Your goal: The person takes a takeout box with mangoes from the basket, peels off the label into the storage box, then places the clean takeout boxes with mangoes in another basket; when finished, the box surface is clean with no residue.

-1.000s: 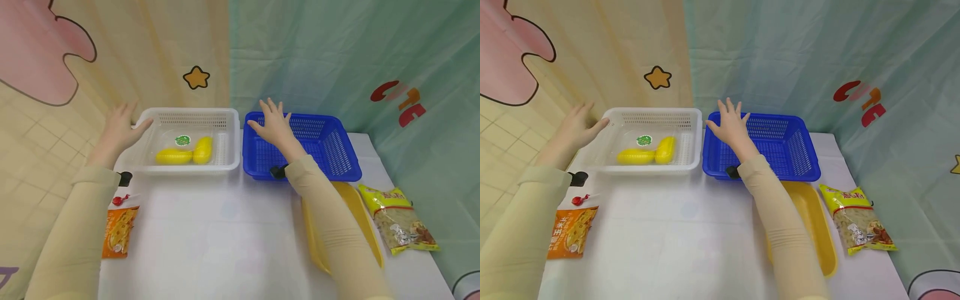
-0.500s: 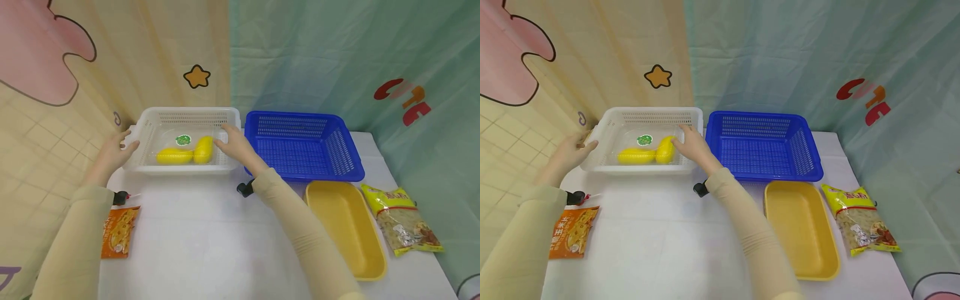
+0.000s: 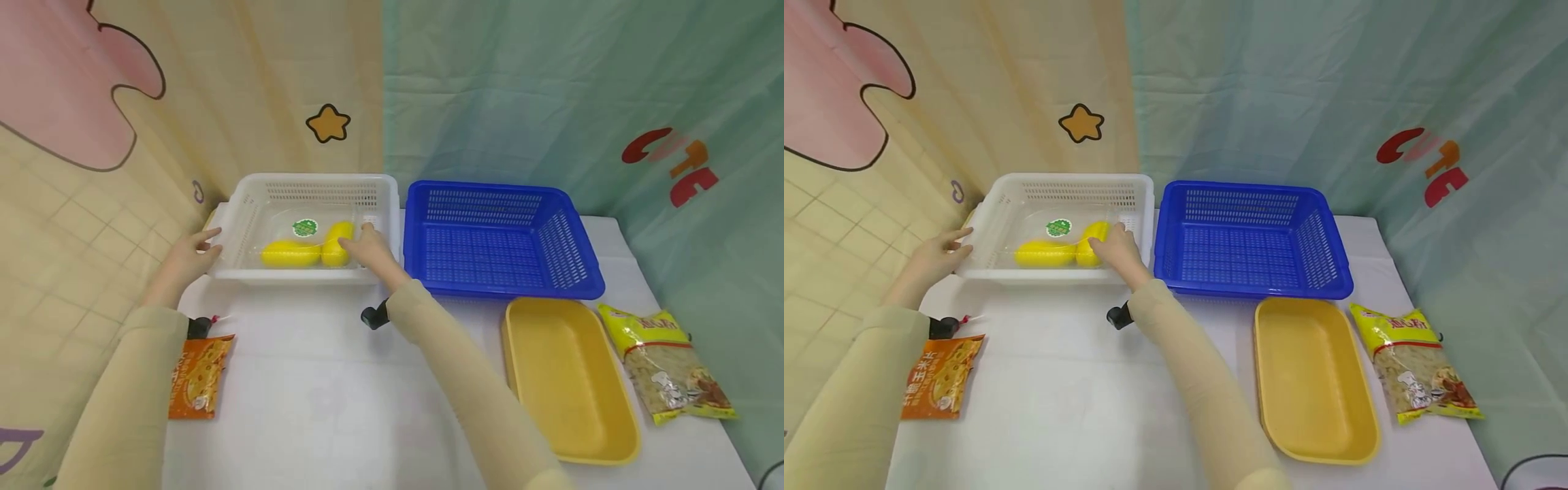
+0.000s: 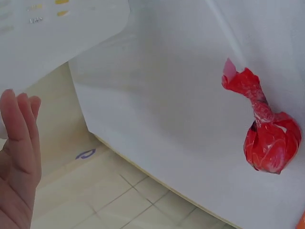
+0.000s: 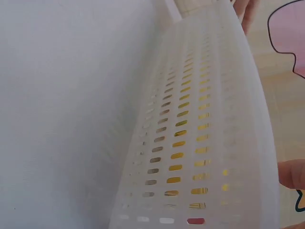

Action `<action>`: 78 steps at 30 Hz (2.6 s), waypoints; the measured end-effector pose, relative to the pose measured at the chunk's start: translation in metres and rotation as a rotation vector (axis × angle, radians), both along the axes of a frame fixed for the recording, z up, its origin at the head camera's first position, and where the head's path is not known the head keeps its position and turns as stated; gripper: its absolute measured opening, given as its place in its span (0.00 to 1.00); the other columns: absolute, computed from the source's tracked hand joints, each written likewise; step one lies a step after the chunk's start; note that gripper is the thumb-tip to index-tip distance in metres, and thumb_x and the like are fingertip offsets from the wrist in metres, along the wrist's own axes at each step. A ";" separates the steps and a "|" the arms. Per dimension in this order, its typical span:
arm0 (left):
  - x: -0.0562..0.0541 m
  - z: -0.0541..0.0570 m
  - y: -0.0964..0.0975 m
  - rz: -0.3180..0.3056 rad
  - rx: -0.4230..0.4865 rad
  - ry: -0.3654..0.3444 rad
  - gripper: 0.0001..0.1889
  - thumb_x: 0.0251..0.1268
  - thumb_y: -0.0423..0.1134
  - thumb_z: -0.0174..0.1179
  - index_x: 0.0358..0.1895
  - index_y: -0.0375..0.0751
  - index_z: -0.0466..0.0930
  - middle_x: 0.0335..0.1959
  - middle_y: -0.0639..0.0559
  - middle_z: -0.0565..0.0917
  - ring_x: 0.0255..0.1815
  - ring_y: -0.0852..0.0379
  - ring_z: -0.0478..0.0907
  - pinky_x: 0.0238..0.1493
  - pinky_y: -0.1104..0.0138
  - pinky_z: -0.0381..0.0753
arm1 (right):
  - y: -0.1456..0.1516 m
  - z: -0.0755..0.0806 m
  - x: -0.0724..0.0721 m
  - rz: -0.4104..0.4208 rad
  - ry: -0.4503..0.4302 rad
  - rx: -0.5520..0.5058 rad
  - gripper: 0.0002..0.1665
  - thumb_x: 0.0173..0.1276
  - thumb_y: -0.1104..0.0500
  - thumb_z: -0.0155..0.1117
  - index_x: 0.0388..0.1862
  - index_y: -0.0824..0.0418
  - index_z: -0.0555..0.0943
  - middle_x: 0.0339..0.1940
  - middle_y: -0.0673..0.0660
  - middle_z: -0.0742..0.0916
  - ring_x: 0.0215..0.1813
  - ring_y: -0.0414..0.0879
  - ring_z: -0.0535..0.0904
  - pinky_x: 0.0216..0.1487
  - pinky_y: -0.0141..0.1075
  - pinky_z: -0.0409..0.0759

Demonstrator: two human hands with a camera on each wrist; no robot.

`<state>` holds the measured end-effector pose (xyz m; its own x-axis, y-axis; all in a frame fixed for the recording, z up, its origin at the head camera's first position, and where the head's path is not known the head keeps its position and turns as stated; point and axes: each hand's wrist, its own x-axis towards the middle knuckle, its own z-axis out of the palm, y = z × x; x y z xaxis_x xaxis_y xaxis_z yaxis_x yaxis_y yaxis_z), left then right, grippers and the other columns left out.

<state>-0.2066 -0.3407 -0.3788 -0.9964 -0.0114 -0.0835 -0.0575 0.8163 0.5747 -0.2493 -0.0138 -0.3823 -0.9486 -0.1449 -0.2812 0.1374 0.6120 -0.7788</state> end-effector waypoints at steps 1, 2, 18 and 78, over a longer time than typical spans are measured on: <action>0.000 0.000 -0.001 0.001 0.006 -0.012 0.28 0.77 0.41 0.45 0.74 0.30 0.56 0.56 0.18 0.71 0.41 0.38 0.80 0.42 0.57 0.82 | -0.001 -0.001 0.000 -0.010 -0.014 0.001 0.43 0.72 0.47 0.59 0.76 0.67 0.57 0.74 0.66 0.70 0.67 0.57 0.74 0.69 0.46 0.74; 0.000 0.001 -0.002 0.003 0.012 -0.025 0.29 0.77 0.41 0.46 0.74 0.31 0.56 0.54 0.19 0.72 0.35 0.45 0.82 0.38 0.63 0.82 | -0.003 -0.002 0.001 -0.019 -0.025 0.003 0.43 0.72 0.47 0.59 0.76 0.67 0.56 0.73 0.66 0.70 0.65 0.57 0.75 0.68 0.46 0.75; -0.001 -0.002 -0.006 -0.002 0.067 -0.073 0.30 0.78 0.41 0.47 0.76 0.34 0.51 0.39 0.27 0.79 0.19 0.65 0.79 0.26 0.77 0.78 | -0.006 0.006 -0.006 -0.161 -0.111 -0.139 0.43 0.65 0.54 0.69 0.73 0.64 0.60 0.68 0.64 0.74 0.36 0.49 0.83 0.42 0.35 0.86; 0.006 0.003 0.011 0.004 -0.115 0.011 0.31 0.79 0.51 0.39 0.76 0.37 0.53 0.63 0.15 0.63 0.59 0.23 0.66 0.62 0.35 0.64 | 0.198 -0.037 0.185 0.110 -0.283 -0.180 0.56 0.62 0.58 0.71 0.76 0.71 0.44 0.42 0.63 0.74 0.30 0.48 0.82 0.39 0.46 0.88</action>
